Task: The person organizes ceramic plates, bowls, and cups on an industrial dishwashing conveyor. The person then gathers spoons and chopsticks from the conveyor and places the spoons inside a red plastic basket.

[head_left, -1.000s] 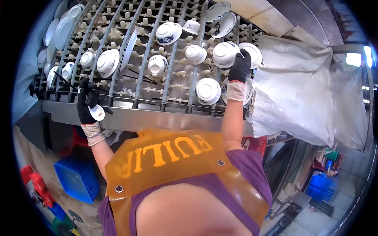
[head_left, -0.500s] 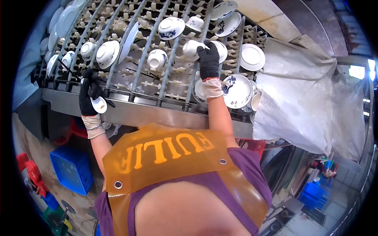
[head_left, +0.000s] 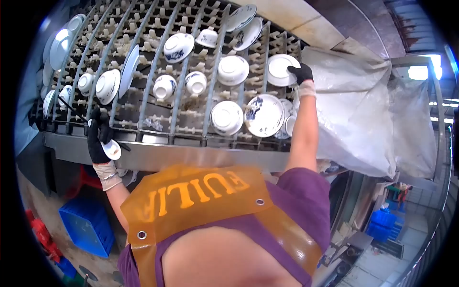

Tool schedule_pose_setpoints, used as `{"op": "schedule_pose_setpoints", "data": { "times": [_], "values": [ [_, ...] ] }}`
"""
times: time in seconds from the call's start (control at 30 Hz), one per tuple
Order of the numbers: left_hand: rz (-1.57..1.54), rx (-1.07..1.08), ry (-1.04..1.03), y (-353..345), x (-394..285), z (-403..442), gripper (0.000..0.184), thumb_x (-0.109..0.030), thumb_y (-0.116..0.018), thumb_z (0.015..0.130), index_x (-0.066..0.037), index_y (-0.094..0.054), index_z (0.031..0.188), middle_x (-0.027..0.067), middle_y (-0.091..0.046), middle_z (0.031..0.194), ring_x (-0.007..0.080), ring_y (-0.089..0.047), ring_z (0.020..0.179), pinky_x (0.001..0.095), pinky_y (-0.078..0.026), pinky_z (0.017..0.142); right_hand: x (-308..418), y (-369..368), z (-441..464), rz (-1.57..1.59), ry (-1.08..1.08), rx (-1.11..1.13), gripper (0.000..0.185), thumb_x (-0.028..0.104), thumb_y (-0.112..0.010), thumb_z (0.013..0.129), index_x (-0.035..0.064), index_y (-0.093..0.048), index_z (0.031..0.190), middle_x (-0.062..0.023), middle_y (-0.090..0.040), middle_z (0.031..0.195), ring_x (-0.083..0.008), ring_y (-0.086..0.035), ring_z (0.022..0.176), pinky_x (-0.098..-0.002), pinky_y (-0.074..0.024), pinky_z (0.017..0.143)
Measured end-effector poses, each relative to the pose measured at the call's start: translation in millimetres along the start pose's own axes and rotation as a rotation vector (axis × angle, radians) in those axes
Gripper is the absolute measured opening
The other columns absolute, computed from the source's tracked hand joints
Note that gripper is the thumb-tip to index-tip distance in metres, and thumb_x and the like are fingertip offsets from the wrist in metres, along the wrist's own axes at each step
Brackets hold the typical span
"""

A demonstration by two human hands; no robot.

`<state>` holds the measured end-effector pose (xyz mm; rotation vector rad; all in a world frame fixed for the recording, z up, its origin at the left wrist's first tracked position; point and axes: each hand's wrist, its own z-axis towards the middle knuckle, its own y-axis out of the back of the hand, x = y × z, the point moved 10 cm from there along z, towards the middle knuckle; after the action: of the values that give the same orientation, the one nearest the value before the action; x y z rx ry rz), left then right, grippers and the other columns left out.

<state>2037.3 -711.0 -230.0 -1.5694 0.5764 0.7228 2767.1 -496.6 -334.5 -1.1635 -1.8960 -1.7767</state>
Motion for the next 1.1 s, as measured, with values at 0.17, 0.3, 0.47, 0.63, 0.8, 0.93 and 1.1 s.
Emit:
{"op": "schedule_pose_setpoints", "data": {
  "times": [0.17, 0.3, 0.47, 0.63, 0.8, 0.93, 1.1],
  "values": [
    [0.0, 0.052, -0.003, 1.9, 8.4, 0.4, 0.039, -0.019, -0.043, 0.091, -0.001, -0.041, 0.127, 0.0083, -0.059, 0.106, -0.0003, -0.028, 0.046, 0.015, -0.025, 0.04, 217.5, 12.7, -102.4, -0.382, 0.632, -0.215, 0.04, 0.011, -0.067, 0.059, 0.0127, -0.062, 0.098, -0.0121, -0.064, 0.086, -0.0281, -0.061, 0.081, -0.0346, -0.0468, 0.074],
    [0.028, 0.039, -0.03, 2.3, 10.8, -2.1, 0.038, -0.018, -0.043, 0.092, -0.001, -0.042, 0.125, 0.0091, -0.059, 0.105, 0.0001, -0.028, 0.046, 0.0151, -0.026, 0.04, 265.9, -44.6, -105.5, -1.163, 1.025, -0.412, 0.014, 0.012, -0.052, 0.07, 0.0198, -0.062, 0.077, -0.0033, -0.06, 0.088, -0.0221, -0.054, 0.094, -0.0475, -0.0312, 0.09],
    [-0.07, 0.073, -0.002, -1.9, 21.0, -5.4, 0.038, -0.019, -0.042, 0.092, -0.001, -0.04, 0.126, 0.0069, -0.056, 0.1, 0.0005, -0.03, 0.048, 0.0149, -0.028, 0.042, 246.4, -62.6, -66.2, -1.203, 1.088, -0.313, 0.014, 0.018, -0.053, 0.07, 0.0187, -0.062, 0.081, -0.0055, -0.059, 0.096, -0.0248, -0.052, 0.099, -0.0449, -0.0354, 0.089],
    [-0.079, 0.059, -0.003, -13.0, 26.9, -10.4, 0.039, -0.02, -0.04, 0.093, -0.003, -0.038, 0.128, 0.0074, -0.055, 0.1, 0.0, -0.03, 0.047, 0.0148, -0.029, 0.042, 178.2, -20.7, -25.9, -0.794, 0.888, -0.478, 0.043, 0.016, -0.059, 0.071, 0.0199, -0.054, 0.113, -0.0121, -0.051, 0.118, -0.0316, -0.047, 0.11, -0.0401, -0.0355, 0.095],
    [-0.087, -0.061, -0.011, -17.4, 32.4, -17.2, 0.039, -0.019, -0.037, 0.094, -0.002, -0.036, 0.13, 0.0071, -0.058, 0.09, 0.0011, -0.029, 0.046, 0.0164, -0.028, 0.042, 42.0, -34.4, -104.0, -0.196, 0.29, 0.572, 0.048, 0.025, -0.071, 0.069, 0.0028, -0.056, 0.109, -0.0155, -0.06, 0.102, -0.0214, -0.057, 0.097, -0.0309, -0.0436, 0.084],
    [-0.05, 0.075, 0.037, -4.9, 44.1, -12.4, 0.039, -0.018, -0.038, 0.093, -0.002, -0.036, 0.129, 0.0081, -0.055, 0.101, 0.0014, -0.031, 0.047, 0.0152, -0.029, 0.042, 32.9, -37.0, -157.2, -0.628, 0.454, 0.442, 0.032, 0.025, -0.068, 0.07, 0.0073, -0.064, 0.095, -0.013, -0.063, 0.091, -0.0264, -0.06, 0.087, -0.0335, -0.0457, 0.078],
    [0.011, 0.016, 0.045, -20.1, 49.5, -9.7, 0.038, -0.017, -0.036, 0.094, -0.002, -0.037, 0.129, 0.0043, -0.055, 0.094, 0.0012, -0.03, 0.048, 0.0155, -0.027, 0.041, 93.5, 6.4, -126.6, -0.64, 0.29, 0.144, 0.041, 0.036, -0.064, 0.072, 0.0092, -0.062, 0.103, -0.0142, -0.063, 0.096, -0.0296, -0.059, 0.088, -0.0353, -0.0457, 0.08]
  ]
}}
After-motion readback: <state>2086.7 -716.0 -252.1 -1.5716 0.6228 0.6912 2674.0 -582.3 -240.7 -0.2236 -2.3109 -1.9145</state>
